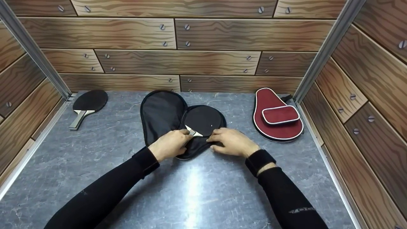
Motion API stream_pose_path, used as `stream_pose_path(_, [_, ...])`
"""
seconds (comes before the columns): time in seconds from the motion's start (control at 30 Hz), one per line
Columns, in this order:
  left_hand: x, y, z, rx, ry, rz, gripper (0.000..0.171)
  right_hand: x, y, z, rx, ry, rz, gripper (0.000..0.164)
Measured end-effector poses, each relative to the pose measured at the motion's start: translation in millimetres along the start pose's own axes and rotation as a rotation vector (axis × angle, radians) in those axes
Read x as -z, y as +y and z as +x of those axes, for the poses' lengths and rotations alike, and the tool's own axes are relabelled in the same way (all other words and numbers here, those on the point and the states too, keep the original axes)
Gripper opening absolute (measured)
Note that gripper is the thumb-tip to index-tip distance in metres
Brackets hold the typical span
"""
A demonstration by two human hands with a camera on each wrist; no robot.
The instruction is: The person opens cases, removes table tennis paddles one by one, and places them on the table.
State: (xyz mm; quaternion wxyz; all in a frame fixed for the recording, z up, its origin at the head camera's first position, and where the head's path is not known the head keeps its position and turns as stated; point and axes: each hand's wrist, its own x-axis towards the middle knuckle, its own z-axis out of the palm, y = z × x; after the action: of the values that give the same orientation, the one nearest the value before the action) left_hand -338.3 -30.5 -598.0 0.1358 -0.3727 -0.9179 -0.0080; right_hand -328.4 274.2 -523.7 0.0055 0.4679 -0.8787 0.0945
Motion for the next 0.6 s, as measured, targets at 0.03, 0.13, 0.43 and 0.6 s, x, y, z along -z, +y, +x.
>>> stream_pose_path(0.03, [-1.5,0.3,1.0,0.005,0.005,0.007,0.025,0.0,0.2,-0.1,-0.003,-0.001,0.003,0.037])
stream_pose_path(0.13, [28.0,12.7,-5.8,0.041,0.022,0.022,0.023,-0.6,1.1,-0.2,-0.004,-0.001,0.010,0.037])
stream_pose_path(0.43, [92.6,27.9,-15.6,0.134,0.005,0.033,0.018,-0.8,2.4,-0.1,-0.013,-0.001,0.015,0.038])
stream_pose_path(0.6, [111.7,30.8,-18.3,0.157,0.011,0.056,0.021,-1.3,3.0,-0.2,-0.015,-0.007,0.009,0.039])
